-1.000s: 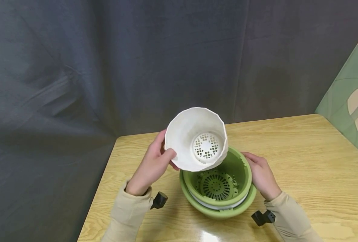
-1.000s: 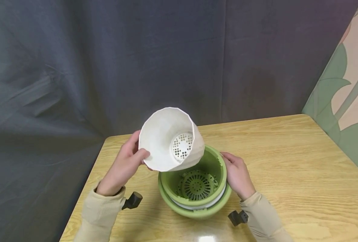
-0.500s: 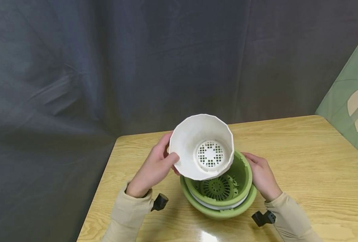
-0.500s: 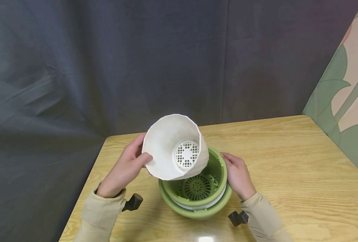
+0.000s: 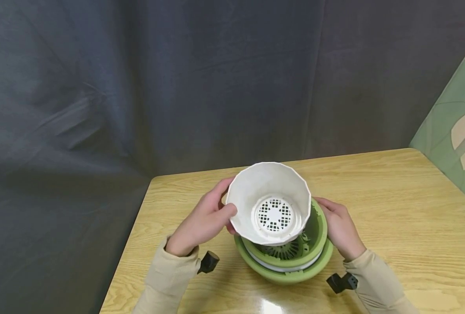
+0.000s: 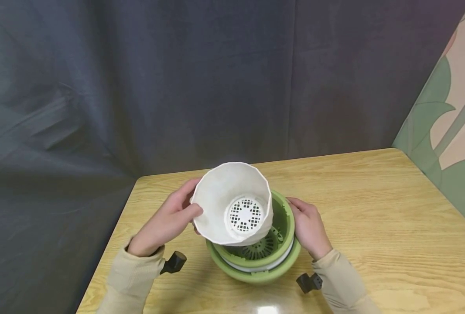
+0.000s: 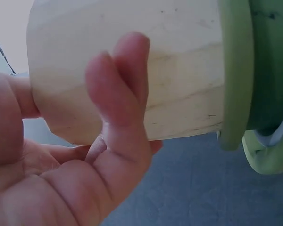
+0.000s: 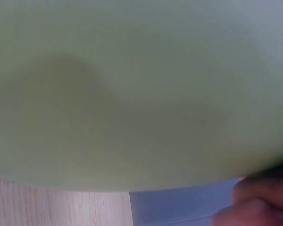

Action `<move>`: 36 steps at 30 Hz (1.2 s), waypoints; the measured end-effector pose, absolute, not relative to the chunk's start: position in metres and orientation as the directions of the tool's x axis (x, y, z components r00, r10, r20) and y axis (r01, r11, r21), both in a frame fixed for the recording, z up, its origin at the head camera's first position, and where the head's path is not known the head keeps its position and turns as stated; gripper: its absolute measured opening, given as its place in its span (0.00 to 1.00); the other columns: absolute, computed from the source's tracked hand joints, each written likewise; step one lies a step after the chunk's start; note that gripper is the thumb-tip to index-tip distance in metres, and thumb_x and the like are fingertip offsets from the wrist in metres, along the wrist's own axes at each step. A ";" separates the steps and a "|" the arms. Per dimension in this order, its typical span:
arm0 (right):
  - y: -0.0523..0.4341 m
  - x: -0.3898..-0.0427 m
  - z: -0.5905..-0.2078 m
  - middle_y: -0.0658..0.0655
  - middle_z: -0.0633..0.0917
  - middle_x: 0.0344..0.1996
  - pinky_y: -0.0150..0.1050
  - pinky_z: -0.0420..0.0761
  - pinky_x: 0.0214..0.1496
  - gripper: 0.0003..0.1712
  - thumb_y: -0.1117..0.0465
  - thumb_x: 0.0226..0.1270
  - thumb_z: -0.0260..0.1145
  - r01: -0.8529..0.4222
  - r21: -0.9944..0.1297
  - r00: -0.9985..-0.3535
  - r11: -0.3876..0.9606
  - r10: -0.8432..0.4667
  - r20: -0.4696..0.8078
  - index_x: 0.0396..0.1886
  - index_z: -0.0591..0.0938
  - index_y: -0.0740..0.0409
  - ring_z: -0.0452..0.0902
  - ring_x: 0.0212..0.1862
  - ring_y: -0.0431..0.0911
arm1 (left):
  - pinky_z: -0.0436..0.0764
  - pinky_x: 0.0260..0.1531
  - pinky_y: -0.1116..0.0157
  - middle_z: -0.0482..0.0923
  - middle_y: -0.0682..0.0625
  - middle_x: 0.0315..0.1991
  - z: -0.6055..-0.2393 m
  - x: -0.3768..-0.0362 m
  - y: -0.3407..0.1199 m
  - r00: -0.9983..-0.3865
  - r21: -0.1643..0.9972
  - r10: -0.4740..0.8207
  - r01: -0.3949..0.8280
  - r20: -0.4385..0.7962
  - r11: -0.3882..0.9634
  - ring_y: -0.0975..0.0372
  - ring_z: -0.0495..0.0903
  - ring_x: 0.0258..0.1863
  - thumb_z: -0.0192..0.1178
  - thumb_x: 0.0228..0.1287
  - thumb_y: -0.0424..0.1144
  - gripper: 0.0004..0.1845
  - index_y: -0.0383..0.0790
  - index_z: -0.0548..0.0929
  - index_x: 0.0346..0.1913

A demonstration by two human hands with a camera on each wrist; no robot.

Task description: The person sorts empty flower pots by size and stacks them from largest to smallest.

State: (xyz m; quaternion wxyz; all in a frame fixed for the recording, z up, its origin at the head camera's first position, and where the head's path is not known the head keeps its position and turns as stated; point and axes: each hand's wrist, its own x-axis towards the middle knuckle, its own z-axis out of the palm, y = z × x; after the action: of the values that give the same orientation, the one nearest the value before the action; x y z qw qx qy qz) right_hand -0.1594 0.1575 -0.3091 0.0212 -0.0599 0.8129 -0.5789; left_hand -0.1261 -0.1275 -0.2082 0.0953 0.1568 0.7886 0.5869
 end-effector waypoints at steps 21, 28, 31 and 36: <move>0.156 -0.159 -0.307 0.67 0.82 0.54 0.20 0.76 0.49 0.27 0.53 0.78 0.44 -0.070 -0.943 -0.993 0.325 -0.110 0.036 0.60 0.76 0.67 0.75 0.46 0.23 | 0.85 0.22 0.50 0.70 0.45 0.63 -0.218 -0.132 -0.127 -0.924 0.954 0.381 0.100 -0.016 0.282 0.57 0.82 0.17 0.43 0.60 0.26 0.32 0.45 0.65 0.69; 0.155 -0.159 -0.307 0.67 0.81 0.55 0.19 0.74 0.50 0.27 0.53 0.78 0.43 -0.069 -0.943 -0.993 0.326 -0.110 0.034 0.61 0.76 0.67 0.73 0.46 0.22 | 0.86 0.22 0.51 0.72 0.43 0.60 -0.223 -0.135 -0.126 -0.920 0.953 0.389 0.083 -0.039 0.291 0.56 0.82 0.17 0.42 0.61 0.26 0.31 0.46 0.66 0.68; 0.155 -0.159 -0.307 0.67 0.81 0.56 0.18 0.74 0.50 0.27 0.53 0.78 0.43 -0.066 -0.943 -0.994 0.326 -0.109 0.032 0.61 0.76 0.67 0.73 0.46 0.21 | 0.86 0.21 0.55 0.75 0.40 0.57 -0.225 -0.135 -0.126 -0.919 0.947 0.391 0.082 -0.048 0.309 0.55 0.82 0.17 0.42 0.61 0.26 0.31 0.47 0.66 0.68; 0.155 -0.159 -0.308 0.67 0.82 0.55 0.19 0.75 0.50 0.27 0.53 0.78 0.43 -0.069 -0.941 -0.993 0.330 -0.111 0.034 0.61 0.76 0.67 0.74 0.46 0.22 | 0.85 0.22 0.56 0.80 0.34 0.48 -0.228 -0.136 -0.125 -0.919 0.938 0.389 0.080 -0.061 0.337 0.54 0.83 0.17 0.43 0.61 0.28 0.30 0.48 0.66 0.68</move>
State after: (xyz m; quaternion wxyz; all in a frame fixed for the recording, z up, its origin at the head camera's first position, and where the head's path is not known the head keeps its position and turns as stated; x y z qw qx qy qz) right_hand -0.1589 0.1552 -0.3075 0.0185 -0.0553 0.8153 -0.5761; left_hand -0.1356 -0.1249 -0.2277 0.1385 0.1455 0.8058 0.5570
